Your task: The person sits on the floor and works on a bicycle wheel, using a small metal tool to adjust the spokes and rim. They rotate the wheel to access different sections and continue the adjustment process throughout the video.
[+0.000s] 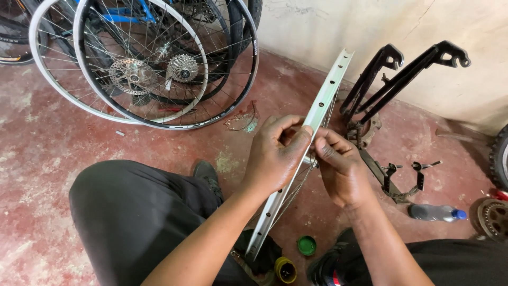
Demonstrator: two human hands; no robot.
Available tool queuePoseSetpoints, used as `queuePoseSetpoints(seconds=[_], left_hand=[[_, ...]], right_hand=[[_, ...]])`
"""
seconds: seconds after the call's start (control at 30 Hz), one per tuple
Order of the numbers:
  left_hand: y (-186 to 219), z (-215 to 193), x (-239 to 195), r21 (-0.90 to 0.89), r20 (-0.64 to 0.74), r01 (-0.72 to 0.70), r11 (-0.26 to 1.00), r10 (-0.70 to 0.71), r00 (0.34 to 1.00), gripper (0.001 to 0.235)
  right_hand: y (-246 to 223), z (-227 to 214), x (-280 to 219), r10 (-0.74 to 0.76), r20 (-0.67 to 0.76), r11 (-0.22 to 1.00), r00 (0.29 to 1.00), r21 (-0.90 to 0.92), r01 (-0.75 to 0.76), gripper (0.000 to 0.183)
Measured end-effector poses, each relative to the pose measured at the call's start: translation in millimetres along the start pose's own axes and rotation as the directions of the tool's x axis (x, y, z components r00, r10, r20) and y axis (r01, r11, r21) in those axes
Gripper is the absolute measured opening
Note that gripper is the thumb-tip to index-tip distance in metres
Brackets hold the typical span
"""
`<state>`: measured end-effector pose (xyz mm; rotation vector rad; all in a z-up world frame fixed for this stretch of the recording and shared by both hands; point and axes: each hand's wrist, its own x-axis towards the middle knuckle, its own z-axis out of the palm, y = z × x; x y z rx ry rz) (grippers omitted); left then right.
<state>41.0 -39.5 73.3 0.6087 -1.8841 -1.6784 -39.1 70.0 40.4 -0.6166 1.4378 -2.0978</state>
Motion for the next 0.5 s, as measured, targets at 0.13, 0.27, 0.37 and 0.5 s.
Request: queuePoseSetpoints(seconds=[0.13,0.27,0.37,0.5], left_hand=[[4,4,-4,0.022,-0.001,0.021,1.000,-0.021,1.000,0.029],[2,4,-3,0.011,0.003,0.019,1.000,-0.020,1.000,0.030],[0,5,-3,0.015,-0.001,0.026,1.000,-0.026,1.000,0.031],[-4,11,-3,-0.008,0.016,0.002,1.000,-0.002,1.000,0.031]], right_hand=[[5,-6,1,0.048,-0.044,0.995,0.998,0.091,-0.043,0.025],[2,-3,0,0.033,-0.063,0.999,0.997,0.033,-0.031,0.022],[1,-6,1,0.000,-0.005,0.999,1.000,0.047,0.001,0.026],[-4,1,-1,-0.069,0.040,0.998,0.997,0.008,0.069,0.024]])
